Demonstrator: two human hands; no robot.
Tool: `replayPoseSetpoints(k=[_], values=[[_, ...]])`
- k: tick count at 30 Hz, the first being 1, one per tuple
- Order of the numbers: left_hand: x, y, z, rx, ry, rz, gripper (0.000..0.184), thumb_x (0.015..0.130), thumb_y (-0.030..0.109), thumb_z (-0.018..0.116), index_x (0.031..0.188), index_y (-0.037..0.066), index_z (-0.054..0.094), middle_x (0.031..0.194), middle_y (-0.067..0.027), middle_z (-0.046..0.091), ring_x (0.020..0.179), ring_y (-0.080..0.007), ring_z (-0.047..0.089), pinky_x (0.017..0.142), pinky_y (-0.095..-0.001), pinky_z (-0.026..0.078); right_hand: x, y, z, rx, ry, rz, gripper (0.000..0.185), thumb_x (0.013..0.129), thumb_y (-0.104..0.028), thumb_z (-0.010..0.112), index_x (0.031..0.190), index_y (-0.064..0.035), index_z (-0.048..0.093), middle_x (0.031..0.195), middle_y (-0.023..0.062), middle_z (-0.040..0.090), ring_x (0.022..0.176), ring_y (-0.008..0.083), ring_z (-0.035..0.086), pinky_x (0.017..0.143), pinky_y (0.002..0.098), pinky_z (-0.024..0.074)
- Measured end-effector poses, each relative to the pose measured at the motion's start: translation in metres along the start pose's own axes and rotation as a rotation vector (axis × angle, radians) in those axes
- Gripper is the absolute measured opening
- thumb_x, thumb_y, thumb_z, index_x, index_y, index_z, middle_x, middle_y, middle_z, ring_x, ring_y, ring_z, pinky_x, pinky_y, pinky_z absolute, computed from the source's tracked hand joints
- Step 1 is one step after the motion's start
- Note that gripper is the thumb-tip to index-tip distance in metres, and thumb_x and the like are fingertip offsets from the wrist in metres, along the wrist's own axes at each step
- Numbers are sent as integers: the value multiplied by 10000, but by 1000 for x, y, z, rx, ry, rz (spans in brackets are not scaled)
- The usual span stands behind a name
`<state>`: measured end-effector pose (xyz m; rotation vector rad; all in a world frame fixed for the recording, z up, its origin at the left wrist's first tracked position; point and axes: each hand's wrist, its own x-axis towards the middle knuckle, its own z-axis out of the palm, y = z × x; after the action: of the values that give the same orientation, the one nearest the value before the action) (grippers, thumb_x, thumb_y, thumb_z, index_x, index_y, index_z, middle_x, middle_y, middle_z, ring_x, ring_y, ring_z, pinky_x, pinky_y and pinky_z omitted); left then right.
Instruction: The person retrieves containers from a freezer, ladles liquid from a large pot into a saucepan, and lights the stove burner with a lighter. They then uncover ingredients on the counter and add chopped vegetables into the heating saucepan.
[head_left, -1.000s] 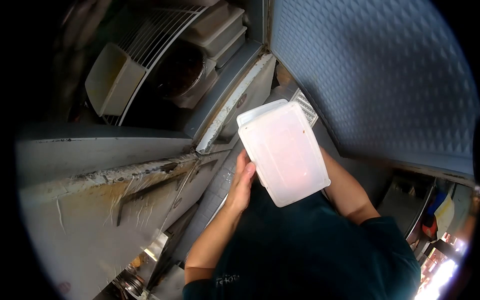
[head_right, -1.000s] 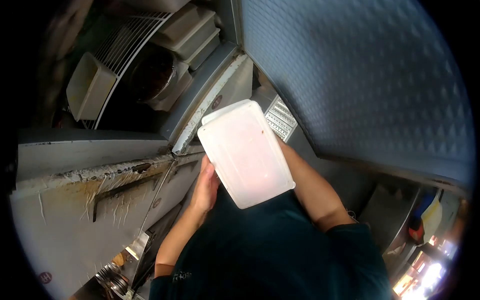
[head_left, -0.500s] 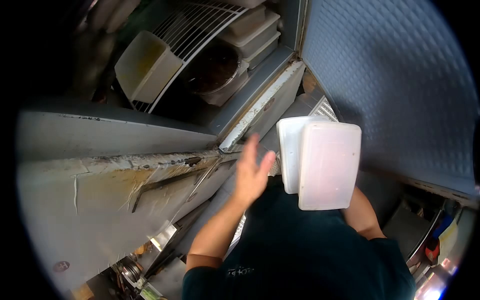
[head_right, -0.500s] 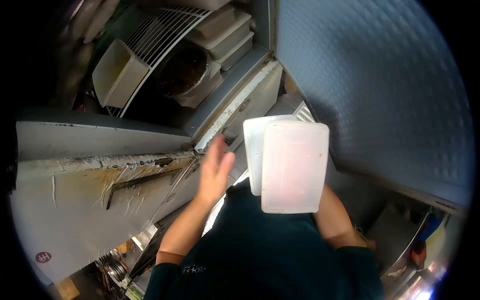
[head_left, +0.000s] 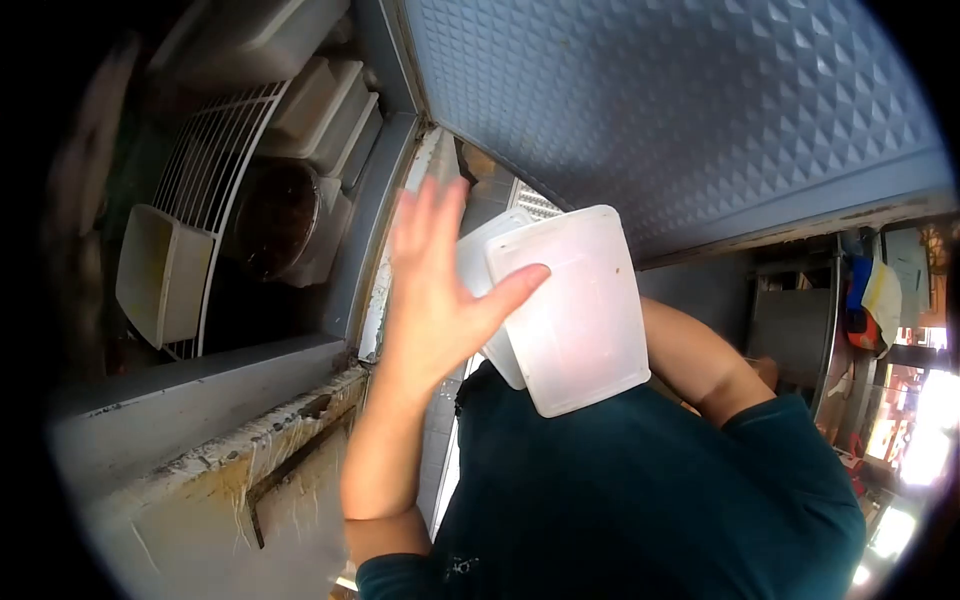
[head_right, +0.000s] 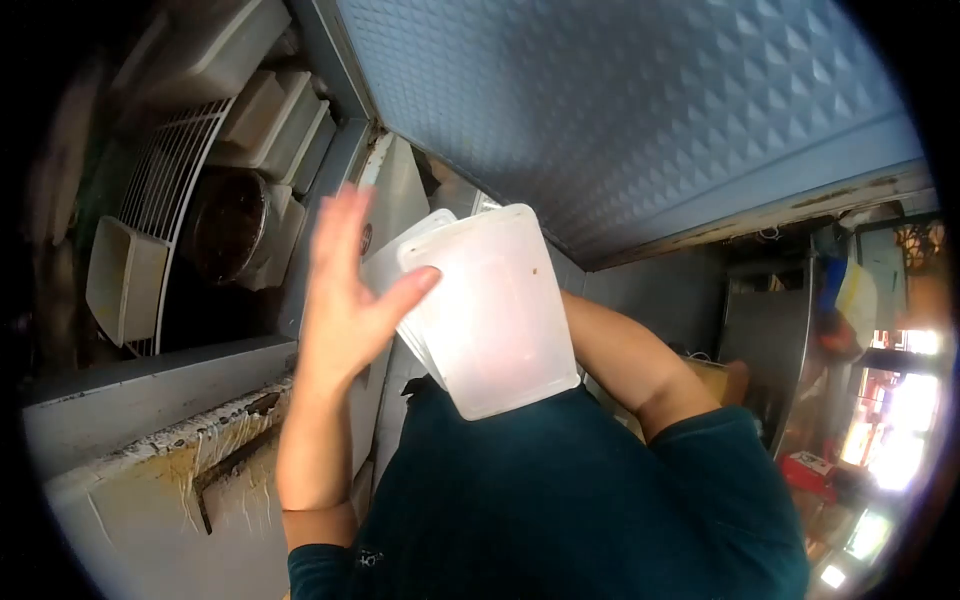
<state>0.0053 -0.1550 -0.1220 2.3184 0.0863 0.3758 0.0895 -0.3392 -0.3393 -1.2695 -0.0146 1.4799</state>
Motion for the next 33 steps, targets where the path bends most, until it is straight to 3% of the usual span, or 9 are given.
replayPoseSetpoints(k=[2, 5, 11, 14, 17, 23, 26, 29, 33], values=[[-12, -21, 24, -62, -199, -91, 689, 777, 416, 824, 1317, 45, 611, 1512, -340, 368, 1469, -484, 246, 1166, -541, 270, 2, -3, 3, -31, -6, 16, 563, 940, -503, 611, 1265, -44, 643, 1235, 129, 654, 1014, 208, 651, 891, 382, 515], [-26, -32, 37, -193, -202, -276, 598, 819, 328, 795, 1308, 36, 615, 1544, -301, 351, 1478, -434, 266, 1185, -511, 251, 4, -6, 3, -82, -23, 46, 569, 937, -512, 613, 1260, -46, 648, 1233, 129, 654, 1014, 207, 649, 890, 383, 513], [-36, -24, 42, -300, 59, -306, 511, 864, 276, 744, 1288, 46, 577, 1498, -310, 393, 1453, -447, 296, 1158, -469, 299, 18, -21, -3, -226, -91, 110, 580, 932, -531, 616, 1251, -49, 657, 1230, 128, 656, 1014, 206, 645, 887, 385, 509], [-38, -26, 37, -254, -78, -318, 503, 876, 250, 724, 1302, 51, 544, 1488, -288, 406, 1427, -419, 338, 1151, -451, 308, 26, -32, -7, -330, -133, 149, 586, 929, -541, 617, 1246, -51, 662, 1228, 128, 657, 1014, 206, 643, 886, 387, 507], [-50, -24, 43, -286, 40, -372, 476, 880, 240, 721, 1286, 60, 549, 1492, -279, 408, 1379, -405, 408, 1128, -440, 336, 30, -42, -14, -413, -163, 189, 592, 926, -551, 619, 1241, -52, 667, 1226, 127, 657, 1014, 205, 641, 885, 388, 505], [-89, -3, 43, -352, 71, -550, 319, 864, 172, 756, 1103, 62, 575, 1504, -289, 401, 1268, -342, 527, 895, -364, 488, 33, -50, -19, -513, -218, 248, 604, 920, -570, 622, 1232, -56, 676, 1223, 127, 659, 1014, 204, 637, 882, 390, 501], [-122, -13, 45, -382, -51, -515, 273, 862, 83, 751, 992, 53, 513, 1543, -317, 330, 1405, -324, 393, 1099, -404, 379, 33, -48, -20, -540, -233, 268, 610, 917, -579, 623, 1227, -57, 680, 1221, 127, 660, 1014, 203, 635, 881, 391, 499], [-131, 7, 28, -285, -147, -511, 276, 835, 97, 788, 900, 61, 523, 1506, -344, 372, 1400, -411, 425, 1084, -429, 402, 32, -54, -14, -575, -245, 308, 616, 914, -589, 625, 1222, -59, 685, 1219, 126, 660, 1014, 203, 633, 880, 393, 497], [-121, -1, -11, 30, -13, -191, 352, 824, 134, 802, 1090, 21, 600, 1504, -321, 383, 1374, -458, 417, 1101, -488, 379, 1, -88, 29, -656, -189, 365, 751, 884, -661, 627, 1352, -74, 614, 1307, 139, 637, 1134, 241, 620, 994, 409, 464]])
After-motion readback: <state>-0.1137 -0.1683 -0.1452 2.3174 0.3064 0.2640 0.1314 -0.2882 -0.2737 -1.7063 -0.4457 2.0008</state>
